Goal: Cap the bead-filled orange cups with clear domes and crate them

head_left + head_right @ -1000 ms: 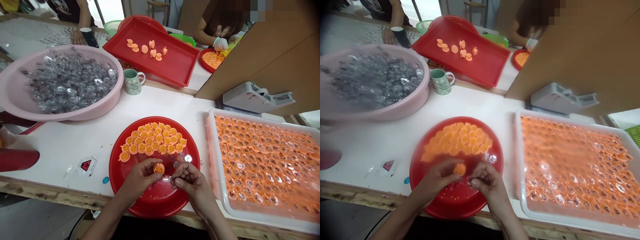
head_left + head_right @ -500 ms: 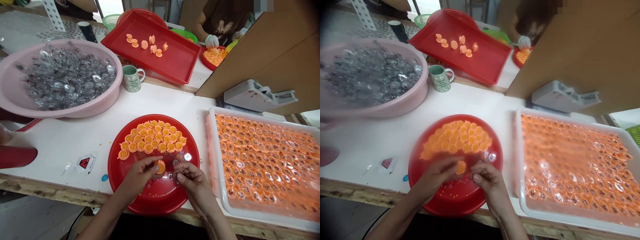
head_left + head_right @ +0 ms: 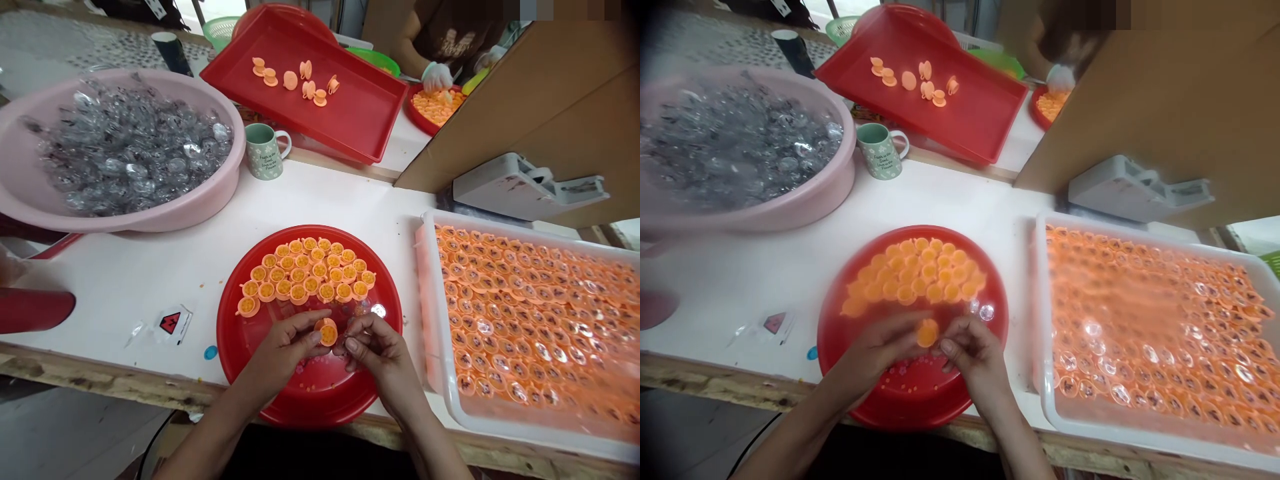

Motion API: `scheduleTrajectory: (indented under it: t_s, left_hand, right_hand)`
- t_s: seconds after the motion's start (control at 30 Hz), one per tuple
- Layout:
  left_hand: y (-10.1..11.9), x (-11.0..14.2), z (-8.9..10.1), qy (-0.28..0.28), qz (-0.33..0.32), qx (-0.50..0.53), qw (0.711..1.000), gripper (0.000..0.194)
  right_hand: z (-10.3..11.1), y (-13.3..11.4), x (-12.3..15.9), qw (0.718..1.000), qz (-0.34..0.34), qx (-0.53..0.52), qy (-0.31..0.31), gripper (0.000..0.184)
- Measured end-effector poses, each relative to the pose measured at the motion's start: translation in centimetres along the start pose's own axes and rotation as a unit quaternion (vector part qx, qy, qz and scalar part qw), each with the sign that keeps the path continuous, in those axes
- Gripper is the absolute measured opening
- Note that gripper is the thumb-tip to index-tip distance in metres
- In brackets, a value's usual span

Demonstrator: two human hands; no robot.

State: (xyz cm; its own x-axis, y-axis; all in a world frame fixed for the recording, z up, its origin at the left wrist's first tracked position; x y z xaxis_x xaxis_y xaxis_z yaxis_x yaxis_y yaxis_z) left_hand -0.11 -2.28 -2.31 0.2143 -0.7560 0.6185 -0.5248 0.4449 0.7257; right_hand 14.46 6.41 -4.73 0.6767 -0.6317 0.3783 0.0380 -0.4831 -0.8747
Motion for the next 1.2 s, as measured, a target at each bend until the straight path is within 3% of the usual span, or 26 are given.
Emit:
scheduleTrajectory:
  t_s: [0.27,0.53,0.7,0.8,0.93,1.1,1.2]
  left_hand:
    - [-0.3,-0.2,0.2,0.014,0.002,-0.015,1.0,0.031]
    - [-0.2,-0.2,0.3,0.031,0.009,-0.013,0.999,0.033]
    - [-0.6,-0.2,-0.3,-0.003,0.012,-0.023,1.0,0.035]
    - [-0.7,-0.1,-0.9,-0.019,-0.028,-0.07,0.997,0.034]
    - [-0.7,0.0,-1.4,0.022,-0.124,-0.192,0.973,0.036]
    - [-0.6,0.4,-1.7,0.046,-0.244,-0.274,0.929,0.034]
    - [-0.6,0.6,-1.8,0.052,-0.276,-0.309,0.909,0.034]
  right_hand:
    - [-0.3,0.1,-0.2,0.999,-0.022,0.001,-0.027,0.021]
    - [0.5,0.3,-0.4,0.999,0.001,0.042,0.008,0.012]
    - [0.2,-0.1,-0.6,0.993,0.017,0.108,0.037,0.009]
    - [-0.2,-0.6,-0.4,0.977,0.069,0.193,0.065,0.004]
    - [-0.6,-1.1,0.2,0.941,0.155,0.291,0.082,0.007]
    - [-0.7,-1.6,1.0,0.917,0.21,0.32,0.109,0.009]
    - [-0.8,-1.8,1.2,0.918,0.22,0.308,0.119,0.01]
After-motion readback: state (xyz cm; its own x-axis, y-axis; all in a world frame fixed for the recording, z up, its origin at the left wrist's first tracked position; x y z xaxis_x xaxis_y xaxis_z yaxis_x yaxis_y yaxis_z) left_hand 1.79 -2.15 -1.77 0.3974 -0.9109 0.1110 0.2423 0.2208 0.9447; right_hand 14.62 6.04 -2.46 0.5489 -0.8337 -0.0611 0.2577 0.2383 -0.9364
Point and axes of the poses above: each hand's wrist, its own x-axis away from the middle knuckle, its own z-axis out of the back of the hand, y = z × x, the point moved 3 cm from there along -x, towards the middle knuckle, and after that the axes turned 2 degrees about z, right-handed, at the moved point
